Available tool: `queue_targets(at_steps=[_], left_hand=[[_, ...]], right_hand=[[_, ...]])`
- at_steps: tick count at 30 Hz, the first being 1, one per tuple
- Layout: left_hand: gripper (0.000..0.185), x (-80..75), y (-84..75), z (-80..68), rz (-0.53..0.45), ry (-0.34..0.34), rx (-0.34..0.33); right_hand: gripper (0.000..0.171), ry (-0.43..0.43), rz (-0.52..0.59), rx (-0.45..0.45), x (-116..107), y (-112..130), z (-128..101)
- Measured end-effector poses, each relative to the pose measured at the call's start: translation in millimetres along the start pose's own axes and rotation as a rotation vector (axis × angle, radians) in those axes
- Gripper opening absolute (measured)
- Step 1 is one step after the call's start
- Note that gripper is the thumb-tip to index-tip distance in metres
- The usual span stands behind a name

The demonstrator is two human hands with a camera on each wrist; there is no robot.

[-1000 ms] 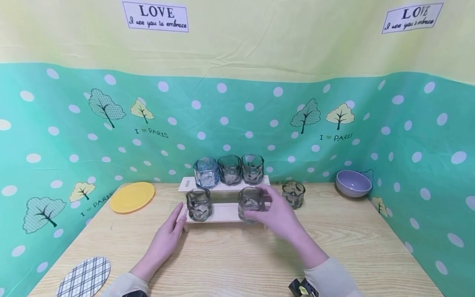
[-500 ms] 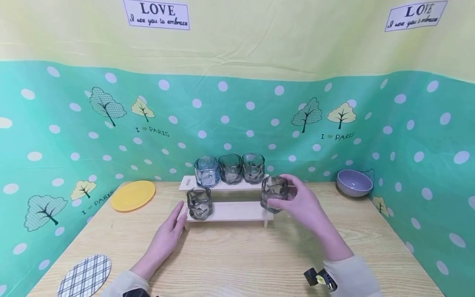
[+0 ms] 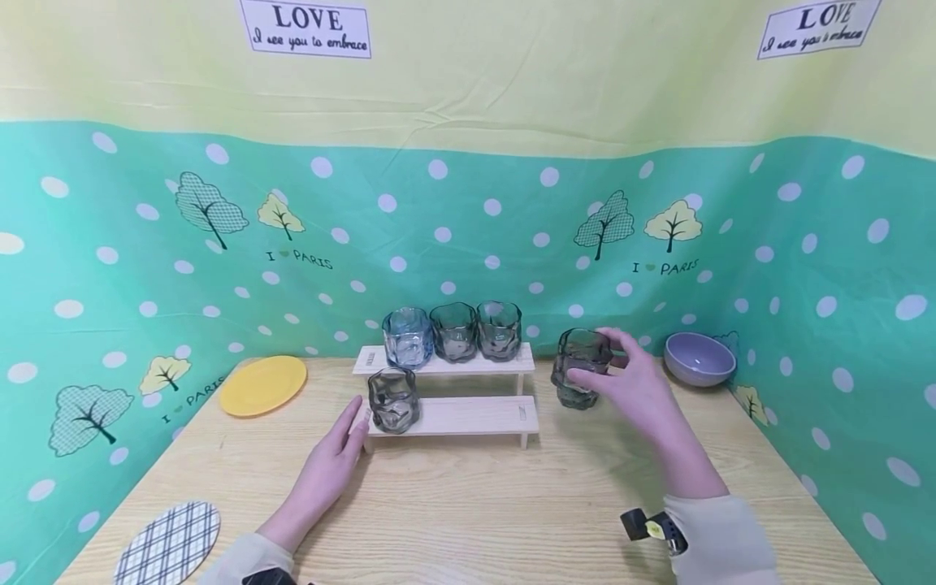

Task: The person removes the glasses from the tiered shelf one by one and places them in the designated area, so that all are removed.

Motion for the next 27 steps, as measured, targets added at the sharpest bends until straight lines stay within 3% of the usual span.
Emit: queue_targets(at_steps=[8,27], left_hand=[[0.062,-0.2,-1.0,-0.1,-0.005,0.000,0.002],[0.063,0.2,0.2,0.3,-0.012,0.002,0.003]], right_hand=[[0.108,-0.059,0.038,0.013,-16,-15,8],[0.118,-0.146,-0.025,0.113,-38,-67,23]])
Point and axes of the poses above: each hand's wrist, its own z-axis towards the middle knuckle, its own x-axis out of the palm, y = z × x, the point moved 8 cm from there along z, towards the middle knuckle, and after that the axes turned 11 degrees about -y, right-handed, at the moved point
